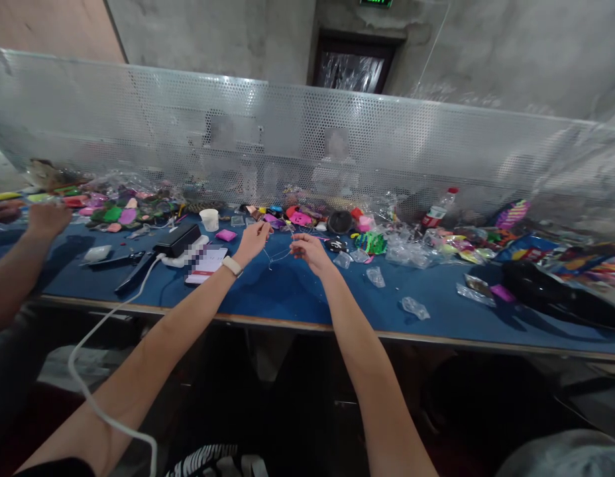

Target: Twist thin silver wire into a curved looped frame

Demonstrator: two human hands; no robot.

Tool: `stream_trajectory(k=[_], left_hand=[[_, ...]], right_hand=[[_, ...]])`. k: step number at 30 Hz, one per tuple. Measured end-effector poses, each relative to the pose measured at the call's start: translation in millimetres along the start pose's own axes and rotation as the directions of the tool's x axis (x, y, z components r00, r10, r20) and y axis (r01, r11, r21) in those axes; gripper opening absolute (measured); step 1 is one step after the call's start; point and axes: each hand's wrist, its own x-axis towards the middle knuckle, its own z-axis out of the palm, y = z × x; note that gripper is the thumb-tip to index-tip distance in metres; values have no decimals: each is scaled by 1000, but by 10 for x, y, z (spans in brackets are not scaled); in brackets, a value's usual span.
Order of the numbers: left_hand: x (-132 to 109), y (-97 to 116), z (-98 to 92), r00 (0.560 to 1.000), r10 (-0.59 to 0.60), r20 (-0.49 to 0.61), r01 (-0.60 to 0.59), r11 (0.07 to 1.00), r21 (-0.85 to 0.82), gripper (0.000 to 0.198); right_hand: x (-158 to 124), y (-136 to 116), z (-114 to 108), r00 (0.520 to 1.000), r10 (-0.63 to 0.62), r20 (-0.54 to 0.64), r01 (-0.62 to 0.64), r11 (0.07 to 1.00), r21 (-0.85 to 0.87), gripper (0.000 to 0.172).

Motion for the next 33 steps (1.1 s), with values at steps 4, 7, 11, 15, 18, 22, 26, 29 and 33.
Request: stream_trajectory(k=[4, 7, 11, 15, 18, 22, 26, 29, 33], left_hand=[[-24, 22, -84, 993, 92, 70, -111, 936, 335, 39], [-83, 12, -104, 984, 25, 175, -122, 811, 573, 44], [-154, -5, -91, 966, -83, 245, -129, 666, 734, 40], [-187, 12, -78, 954, -103, 282, -161, 616, 771, 35], [-218, 58, -101, 953, -93, 289, -190, 560, 807, 32], [-284, 131, -206, 974, -58, 217, -172, 430, 886, 37], [-359, 162, -406, 974, -164, 157, -85, 377, 922, 72], [-426, 145, -598, 968, -230, 102, -7, 380, 925, 81], [-477, 93, -826, 957, -288, 0, 108, 358, 928, 76]], right_hand=[[4, 8, -17, 998, -40, 48, 48, 986, -163, 43], [20, 49, -47, 997, -63, 49, 74, 962, -262, 37], [16, 92, -108, 993, -116, 10, 106, 870, -482, 24], [-27, 71, -141, 992, -110, 68, 121, 592, -797, 13], [-41, 51, -133, 991, -105, 78, 115, 409, -905, 15], [-32, 61, -115, 994, -87, 65, 91, 331, -939, 14], [-22, 88, -115, 994, -81, 67, 91, 336, -937, 16], [-10, 105, -129, 992, -100, 73, 102, 327, -939, 18], [8, 136, -140, 991, -101, 89, 119, 349, -930, 20]])
